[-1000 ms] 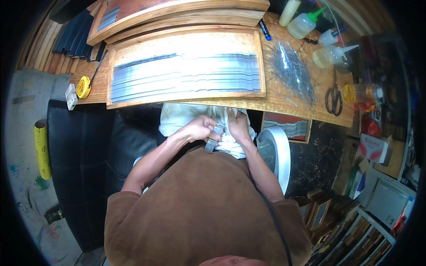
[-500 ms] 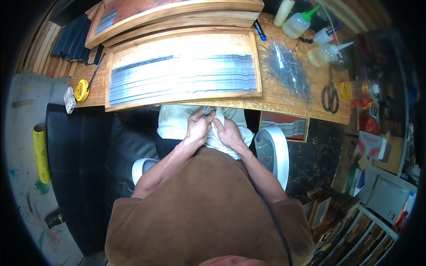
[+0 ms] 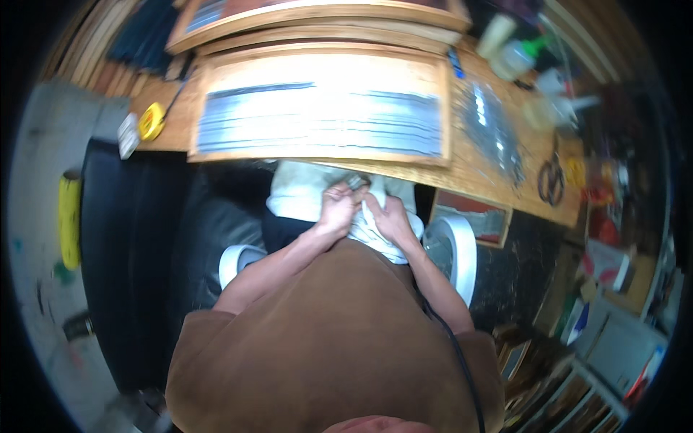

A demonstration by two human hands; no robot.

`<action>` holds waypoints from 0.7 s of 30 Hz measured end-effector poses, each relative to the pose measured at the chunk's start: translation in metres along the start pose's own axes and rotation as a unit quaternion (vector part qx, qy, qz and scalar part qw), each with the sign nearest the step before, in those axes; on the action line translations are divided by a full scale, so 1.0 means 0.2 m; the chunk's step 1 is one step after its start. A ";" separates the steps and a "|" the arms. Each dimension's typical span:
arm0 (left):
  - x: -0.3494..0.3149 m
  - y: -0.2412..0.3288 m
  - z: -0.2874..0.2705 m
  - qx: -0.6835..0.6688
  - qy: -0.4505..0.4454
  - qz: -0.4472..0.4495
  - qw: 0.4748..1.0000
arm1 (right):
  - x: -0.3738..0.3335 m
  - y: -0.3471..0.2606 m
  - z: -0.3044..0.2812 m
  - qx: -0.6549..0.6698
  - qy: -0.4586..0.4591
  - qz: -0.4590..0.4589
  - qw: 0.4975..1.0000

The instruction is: The person repeatedly picks up small rectangular magnets and aligns them into a stack, occasionally wiping them with a white cloth. The person continues to add magnets to the stack and adjust their alignment by hand.

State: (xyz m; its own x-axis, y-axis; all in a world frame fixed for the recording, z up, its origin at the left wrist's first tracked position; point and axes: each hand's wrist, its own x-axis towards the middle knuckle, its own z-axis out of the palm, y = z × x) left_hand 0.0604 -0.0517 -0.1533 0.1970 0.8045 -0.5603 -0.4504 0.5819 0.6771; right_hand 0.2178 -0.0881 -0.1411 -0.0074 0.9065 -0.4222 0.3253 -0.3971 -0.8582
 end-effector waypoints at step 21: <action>-0.35 0.35 -0.25 -0.146 0.019 -0.026 0.989 | -0.23 -0.44 -0.16 -0.205 -0.042 -0.294 0.933</action>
State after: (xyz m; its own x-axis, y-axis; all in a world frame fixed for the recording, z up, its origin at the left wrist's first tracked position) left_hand -0.0276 -0.0735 -0.0904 0.1959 0.7661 -0.6121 -0.6742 0.5585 0.4832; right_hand 0.2201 -0.0899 -0.0360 -0.3673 0.9288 0.0498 0.5753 0.2689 -0.7725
